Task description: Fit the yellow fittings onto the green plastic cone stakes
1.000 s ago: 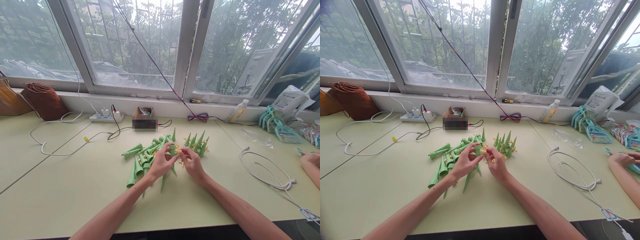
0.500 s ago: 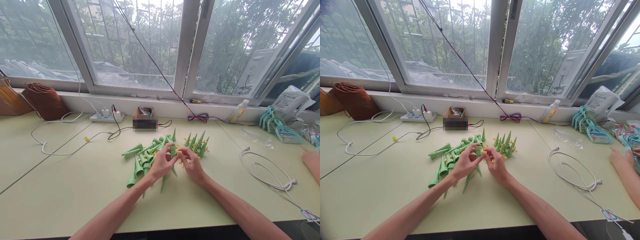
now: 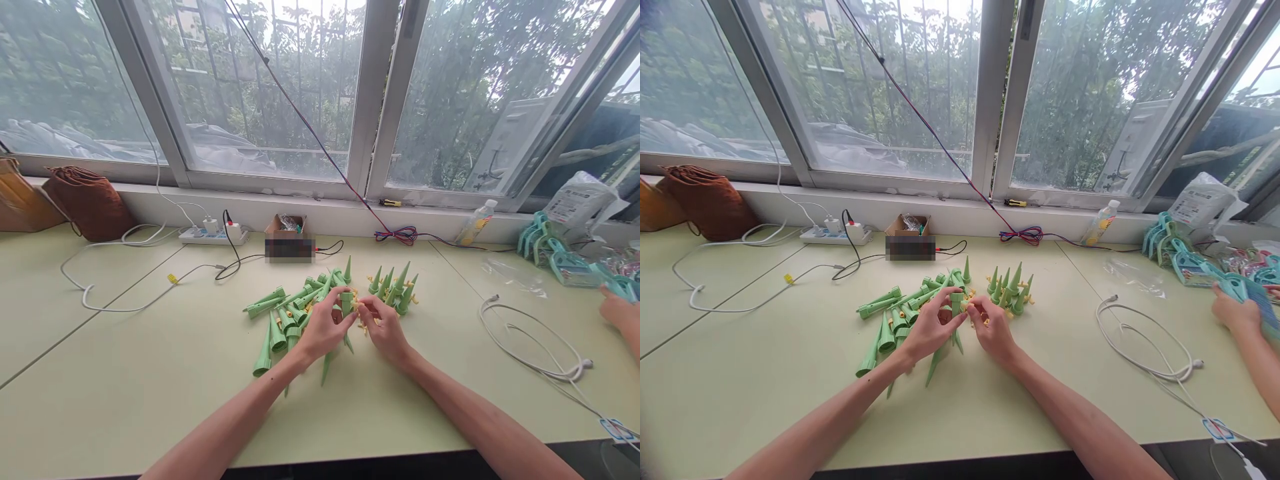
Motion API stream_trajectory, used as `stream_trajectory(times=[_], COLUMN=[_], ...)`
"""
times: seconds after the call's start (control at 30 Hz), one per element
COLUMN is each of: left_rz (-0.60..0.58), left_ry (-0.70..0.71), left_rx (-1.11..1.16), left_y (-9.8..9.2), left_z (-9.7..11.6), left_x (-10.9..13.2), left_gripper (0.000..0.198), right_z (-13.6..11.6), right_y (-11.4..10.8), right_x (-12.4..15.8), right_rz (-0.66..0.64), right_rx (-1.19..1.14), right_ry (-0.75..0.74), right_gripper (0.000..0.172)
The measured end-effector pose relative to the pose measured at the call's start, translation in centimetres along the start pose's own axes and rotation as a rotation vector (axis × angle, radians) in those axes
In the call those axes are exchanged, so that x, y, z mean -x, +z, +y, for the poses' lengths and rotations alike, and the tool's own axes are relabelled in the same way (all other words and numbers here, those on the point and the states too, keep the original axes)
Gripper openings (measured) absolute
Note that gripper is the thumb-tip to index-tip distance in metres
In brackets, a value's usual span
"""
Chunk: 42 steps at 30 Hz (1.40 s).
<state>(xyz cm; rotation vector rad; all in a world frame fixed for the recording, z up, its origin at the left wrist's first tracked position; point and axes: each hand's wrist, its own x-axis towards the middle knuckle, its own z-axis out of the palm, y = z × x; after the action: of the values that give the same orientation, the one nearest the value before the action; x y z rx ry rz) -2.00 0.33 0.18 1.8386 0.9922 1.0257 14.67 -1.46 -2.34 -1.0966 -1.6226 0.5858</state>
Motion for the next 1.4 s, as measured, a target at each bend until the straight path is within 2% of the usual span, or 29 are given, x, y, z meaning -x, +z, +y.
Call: stream_trajectory(times=[0.37, 0.77, 1.03, 1.27, 1.4], left_rz=[-0.004, -0.02, -0.032, -0.011, -0.006], left_ry=[0.003, -0.003, -0.059, -0.126, -0.123], left_rx=[0.009, 0.013, 0.071, 0.153, 0.146], left_y=[-0.04, -0.01, -0.02, -0.17, -0.27], left_z=[0.36, 0.41, 0.37, 0.36, 0.42], left_x=[0.02, 0.04, 0.1, -0.12, -0.11], left_gripper=[0.044, 0.043, 0.046, 0.048, 0.049], right_z=[-0.15, 0.27, 0.15, 0.06, 0.04], right_y=[-0.11, -0.17, -0.2, -0.12, -0.1], right_x=[-0.02, 0.0, 0.08, 0.1, 0.07], right_rz=[0.011, -0.019, -0.003, 0.046, 0.048], right_rx=[0.009, 0.032, 0.033, 0.015, 0.001], right_ry=[-0.015, 0.041, 0.009, 0.005, 0.003], right_gripper=[0.033, 0.04, 0.034, 0.021, 0.019])
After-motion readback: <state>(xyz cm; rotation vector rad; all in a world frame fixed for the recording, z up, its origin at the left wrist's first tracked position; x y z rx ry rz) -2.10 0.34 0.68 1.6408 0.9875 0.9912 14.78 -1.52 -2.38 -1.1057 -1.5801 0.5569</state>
